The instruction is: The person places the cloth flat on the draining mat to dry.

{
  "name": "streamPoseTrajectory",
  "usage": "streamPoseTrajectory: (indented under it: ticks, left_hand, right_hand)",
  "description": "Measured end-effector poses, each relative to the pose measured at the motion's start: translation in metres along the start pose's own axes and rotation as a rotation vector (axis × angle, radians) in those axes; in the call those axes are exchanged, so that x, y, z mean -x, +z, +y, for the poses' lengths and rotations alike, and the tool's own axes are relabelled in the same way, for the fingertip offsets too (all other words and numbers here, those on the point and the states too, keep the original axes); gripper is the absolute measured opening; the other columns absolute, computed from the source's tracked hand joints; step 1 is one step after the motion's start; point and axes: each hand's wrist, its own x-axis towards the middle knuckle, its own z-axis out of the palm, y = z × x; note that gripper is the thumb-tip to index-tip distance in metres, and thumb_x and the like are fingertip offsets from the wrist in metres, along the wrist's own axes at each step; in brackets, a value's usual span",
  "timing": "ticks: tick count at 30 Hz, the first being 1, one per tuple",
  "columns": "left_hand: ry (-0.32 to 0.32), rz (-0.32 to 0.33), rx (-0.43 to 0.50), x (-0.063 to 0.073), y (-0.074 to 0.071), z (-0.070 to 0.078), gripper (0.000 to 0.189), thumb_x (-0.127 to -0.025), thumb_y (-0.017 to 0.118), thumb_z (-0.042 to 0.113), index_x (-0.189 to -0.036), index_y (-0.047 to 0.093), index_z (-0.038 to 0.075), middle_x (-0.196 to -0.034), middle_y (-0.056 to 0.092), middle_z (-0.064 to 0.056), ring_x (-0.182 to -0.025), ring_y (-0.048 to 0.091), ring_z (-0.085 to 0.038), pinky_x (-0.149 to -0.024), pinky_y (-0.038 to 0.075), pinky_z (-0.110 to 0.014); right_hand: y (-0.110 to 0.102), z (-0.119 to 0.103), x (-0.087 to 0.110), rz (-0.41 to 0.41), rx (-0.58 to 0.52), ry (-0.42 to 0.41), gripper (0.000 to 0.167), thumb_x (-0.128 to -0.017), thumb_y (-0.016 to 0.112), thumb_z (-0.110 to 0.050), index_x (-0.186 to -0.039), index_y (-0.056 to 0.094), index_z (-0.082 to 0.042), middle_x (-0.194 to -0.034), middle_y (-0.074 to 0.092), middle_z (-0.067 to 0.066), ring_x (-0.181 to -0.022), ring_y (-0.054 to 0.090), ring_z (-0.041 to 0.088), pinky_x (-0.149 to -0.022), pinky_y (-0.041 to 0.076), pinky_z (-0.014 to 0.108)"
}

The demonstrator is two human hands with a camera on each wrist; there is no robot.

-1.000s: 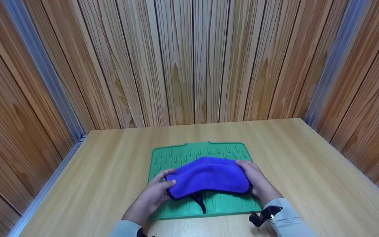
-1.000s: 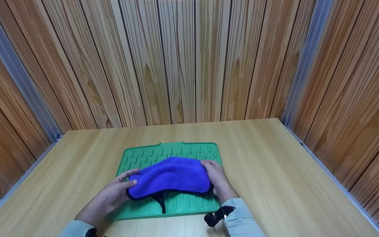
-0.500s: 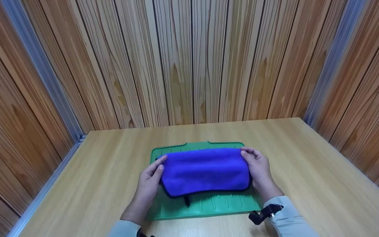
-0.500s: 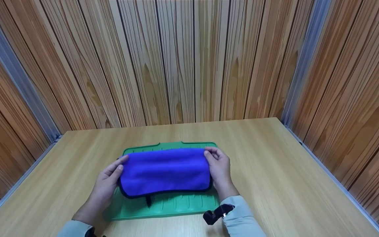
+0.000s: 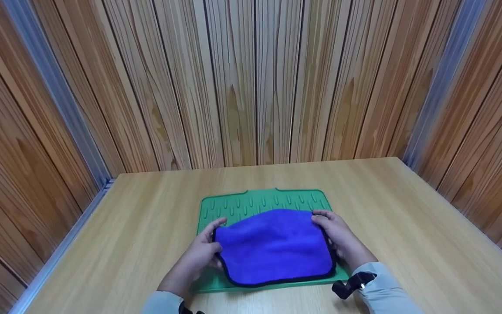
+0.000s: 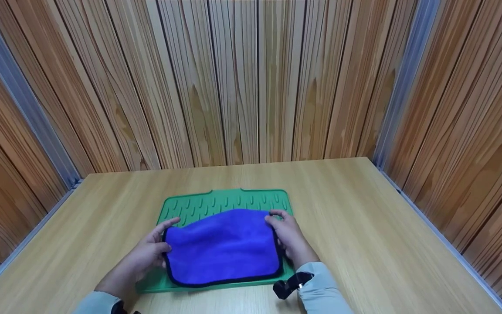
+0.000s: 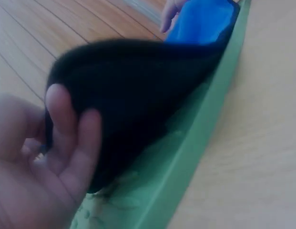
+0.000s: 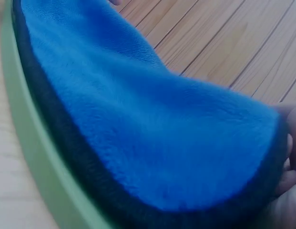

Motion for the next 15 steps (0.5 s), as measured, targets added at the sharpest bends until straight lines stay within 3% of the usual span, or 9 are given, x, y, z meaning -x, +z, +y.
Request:
streamPoseTrajectory:
  ticks: [2,3,5,6,9,12,15]
  left_hand:
    - [0.000,0.019,-0.069,0.000,0.003,-0.002,0.068,-0.093,0.049,-0.001,-0.156,0.037,0.019,-0.157,0.031,-0.025,-0.089,0.063,-0.029,-0.061,0.056,-0.040]
    - [0.009,0.031,-0.106,-0.001,0.004,-0.002,0.064,-0.094,0.051,0.003,-0.155,0.038,0.016,-0.157,0.032,-0.026,-0.103,0.062,-0.036,-0.070,0.058,-0.045]
    - [0.032,0.057,-0.172,-0.001,0.005,-0.004,0.057,-0.098,0.053,0.010,-0.153,0.041,0.011,-0.157,0.033,-0.025,-0.132,0.046,-0.044,-0.092,0.052,-0.055]
    - [0.048,0.066,-0.197,-0.002,0.005,-0.004,0.053,-0.101,0.052,0.013,-0.153,0.041,0.009,-0.157,0.035,-0.024,-0.138,0.041,-0.045,-0.102,0.045,-0.057]
    - [0.115,0.098,-0.251,-0.003,0.004,-0.006,0.048,-0.105,0.052,0.016,-0.151,0.044,0.005,-0.158,0.037,-0.021,-0.148,0.027,-0.041,-0.118,0.025,-0.058]
    - [0.202,0.129,-0.273,-0.004,0.002,-0.006,0.045,-0.107,0.051,0.018,-0.151,0.047,0.008,-0.159,0.036,-0.019,-0.150,0.023,-0.039,-0.119,0.022,-0.057]
    - [0.280,0.156,-0.253,-0.004,0.000,-0.003,0.041,-0.108,0.050,0.021,-0.148,0.052,0.013,-0.161,0.032,-0.017,-0.151,0.021,-0.037,-0.119,0.023,-0.055]
  right_hand:
    - [0.002,0.001,0.000,0.011,0.037,-0.014,0.046,-0.101,0.059,-0.024,-0.143,0.050,-0.005,-0.118,0.062,0.013,-0.075,0.063,0.014,-0.066,0.051,0.028]
    - [0.004,0.002,0.000,0.018,0.055,-0.031,0.044,-0.101,0.060,-0.022,-0.141,0.052,-0.005,-0.119,0.062,0.013,-0.086,0.065,0.018,-0.074,0.052,0.030]
    - [0.006,0.001,0.000,0.030,0.092,-0.072,0.042,-0.101,0.061,-0.021,-0.138,0.056,-0.002,-0.126,0.061,0.016,-0.104,0.063,0.023,-0.087,0.049,0.032]
    - [0.006,0.001,0.000,0.039,0.106,-0.091,0.040,-0.101,0.061,-0.020,-0.137,0.058,-0.001,-0.131,0.060,0.017,-0.112,0.060,0.025,-0.092,0.047,0.033]
    - [0.006,-0.001,0.001,0.086,0.116,-0.130,0.037,-0.102,0.060,-0.019,-0.134,0.062,0.001,-0.135,0.061,0.016,-0.123,0.054,0.024,-0.099,0.042,0.030]
    - [0.003,-0.006,0.002,0.149,0.045,-0.150,0.034,-0.102,0.062,-0.020,-0.130,0.066,-0.002,-0.124,0.067,0.007,-0.114,0.057,0.017,-0.093,0.045,0.024]
    - [0.001,-0.012,0.002,0.221,-0.087,-0.193,0.023,-0.099,0.066,-0.018,-0.117,0.073,-0.005,-0.104,0.071,-0.004,-0.098,0.060,0.010,-0.082,0.048,0.021]
